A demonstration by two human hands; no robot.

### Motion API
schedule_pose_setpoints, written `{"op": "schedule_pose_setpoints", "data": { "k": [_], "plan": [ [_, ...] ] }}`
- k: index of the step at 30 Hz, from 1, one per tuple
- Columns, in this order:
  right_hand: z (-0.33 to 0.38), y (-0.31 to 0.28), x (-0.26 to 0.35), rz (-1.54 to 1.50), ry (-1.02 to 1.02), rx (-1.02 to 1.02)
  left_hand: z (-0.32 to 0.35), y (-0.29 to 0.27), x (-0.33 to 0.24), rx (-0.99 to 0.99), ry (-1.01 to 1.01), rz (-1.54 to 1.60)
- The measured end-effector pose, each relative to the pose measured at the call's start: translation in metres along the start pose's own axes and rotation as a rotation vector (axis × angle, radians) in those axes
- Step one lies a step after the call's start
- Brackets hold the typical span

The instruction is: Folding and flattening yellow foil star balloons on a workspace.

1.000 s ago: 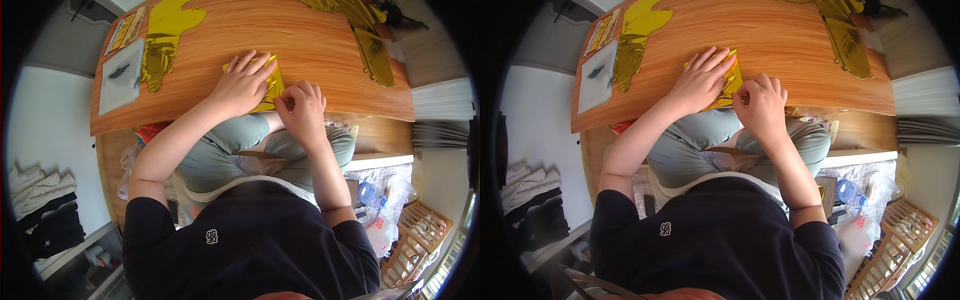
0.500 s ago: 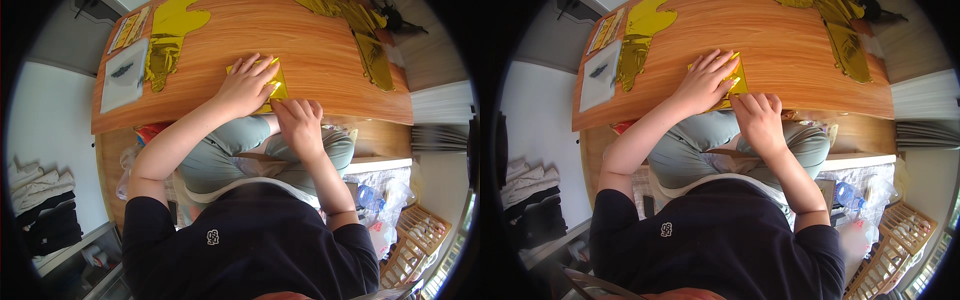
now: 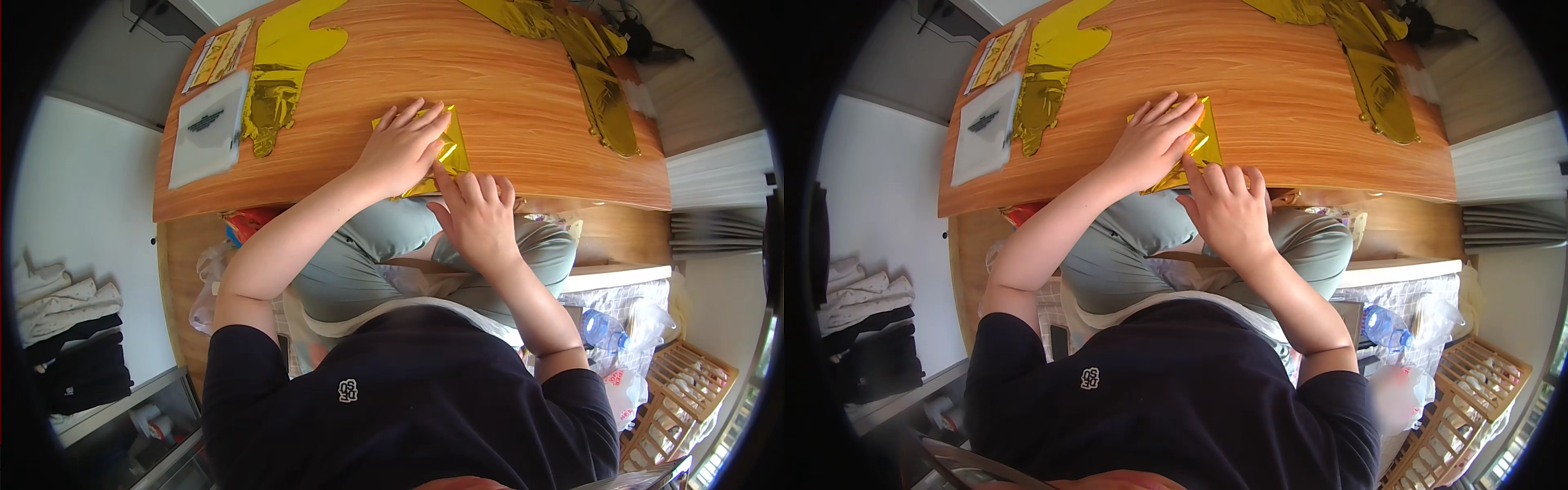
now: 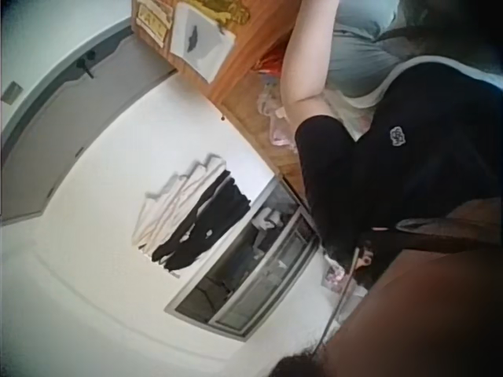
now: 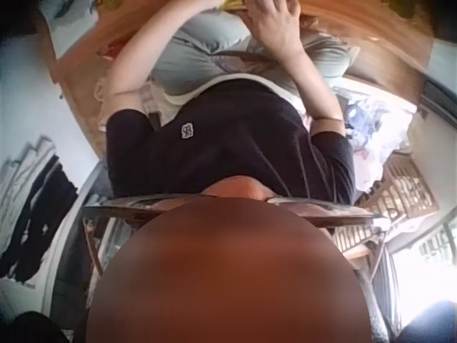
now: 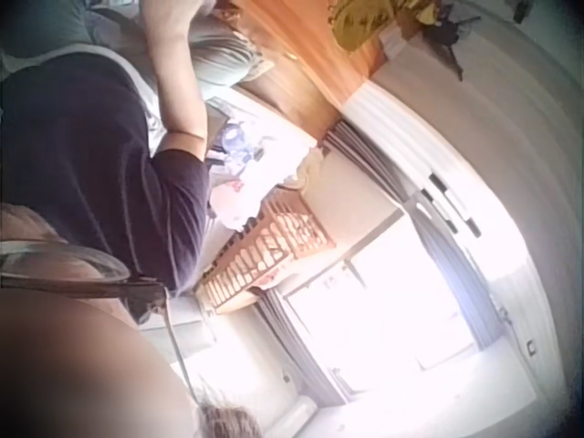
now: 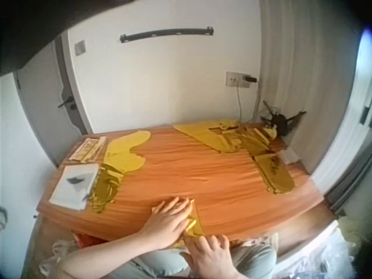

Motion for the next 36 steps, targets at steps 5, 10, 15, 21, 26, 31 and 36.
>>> {"op": "schedule_pose_setpoints", "data": {
  "k": [5,10,15,21,26,31,36],
  "plan": [
    [0.002,0.004,-0.002,-0.028,0.041,-0.026,-0.005,-0.002,0.009,0.042,-0.055,0.150],
    [-0.003,0.001,-0.001,-0.009,0.035,-0.050,-0.003,-0.029,-0.004,-0.020,0.172,0.213],
    [-0.002,0.001,-0.002,-0.005,0.028,-0.051,0.011,-0.025,-0.023,0.179,0.446,-0.216],
    [-0.002,-0.001,-0.007,-0.066,-0.010,-0.037,0.019,-0.015,-0.016,0.165,0.440,-0.064],
    [0.007,-0.006,-0.017,-0.222,-0.107,-0.193,0.021,-0.009,-0.017,0.188,0.465,-0.035],
    [0.016,-0.002,-0.024,-0.249,-0.272,-0.270,0.031,-0.002,-0.040,0.244,0.514,0.010],
    [0.024,-0.001,-0.025,-0.278,-0.386,-0.355,0.036,-0.002,-0.048,0.274,0.489,0.118]
  ]
}}
Point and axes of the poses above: each hand's wrist, its own z-axis away from the middle knuckle, its own y-axis out of the palm, x = y × z, the point moved 10 cm from there along -z, towards the middle knuckle, and after that the axes turned 3 degrees about y, right-handed, at the moved point
